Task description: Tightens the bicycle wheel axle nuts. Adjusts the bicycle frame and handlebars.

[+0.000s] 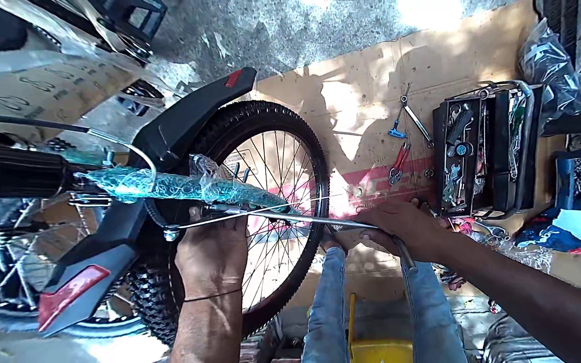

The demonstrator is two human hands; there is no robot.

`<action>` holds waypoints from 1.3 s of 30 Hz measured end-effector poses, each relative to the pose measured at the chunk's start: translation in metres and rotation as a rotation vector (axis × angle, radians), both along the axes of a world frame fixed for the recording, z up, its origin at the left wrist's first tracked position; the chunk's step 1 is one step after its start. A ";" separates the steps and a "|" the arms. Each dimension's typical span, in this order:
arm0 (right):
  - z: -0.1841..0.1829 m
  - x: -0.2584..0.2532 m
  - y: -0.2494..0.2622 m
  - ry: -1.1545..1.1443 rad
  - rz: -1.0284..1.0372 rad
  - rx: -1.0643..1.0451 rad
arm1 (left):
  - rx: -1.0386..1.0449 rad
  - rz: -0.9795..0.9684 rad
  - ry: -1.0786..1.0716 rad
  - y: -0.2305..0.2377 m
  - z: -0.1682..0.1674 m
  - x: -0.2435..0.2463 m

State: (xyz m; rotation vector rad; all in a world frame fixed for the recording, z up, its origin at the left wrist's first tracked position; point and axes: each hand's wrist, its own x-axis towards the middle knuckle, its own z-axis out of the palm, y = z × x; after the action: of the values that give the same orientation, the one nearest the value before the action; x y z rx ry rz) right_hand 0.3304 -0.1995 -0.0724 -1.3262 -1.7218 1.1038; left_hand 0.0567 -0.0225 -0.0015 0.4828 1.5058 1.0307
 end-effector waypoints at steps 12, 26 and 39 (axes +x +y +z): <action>0.008 -0.028 -0.027 -0.220 -0.299 -0.128 | -0.015 -0.020 0.001 -0.002 -0.001 -0.005; 0.019 -0.012 -0.033 -0.241 -0.224 -0.113 | 0.023 0.025 0.110 0.004 0.008 0.006; -0.015 -0.015 -0.050 -0.102 -0.263 -0.030 | 0.047 0.063 0.117 0.002 0.002 0.005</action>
State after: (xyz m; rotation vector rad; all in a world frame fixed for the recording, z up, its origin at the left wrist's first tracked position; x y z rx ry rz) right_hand 0.3152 -0.2496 -0.0873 -1.6001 -1.5509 0.9290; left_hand 0.0622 -0.0204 0.0002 0.5395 1.6124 1.1045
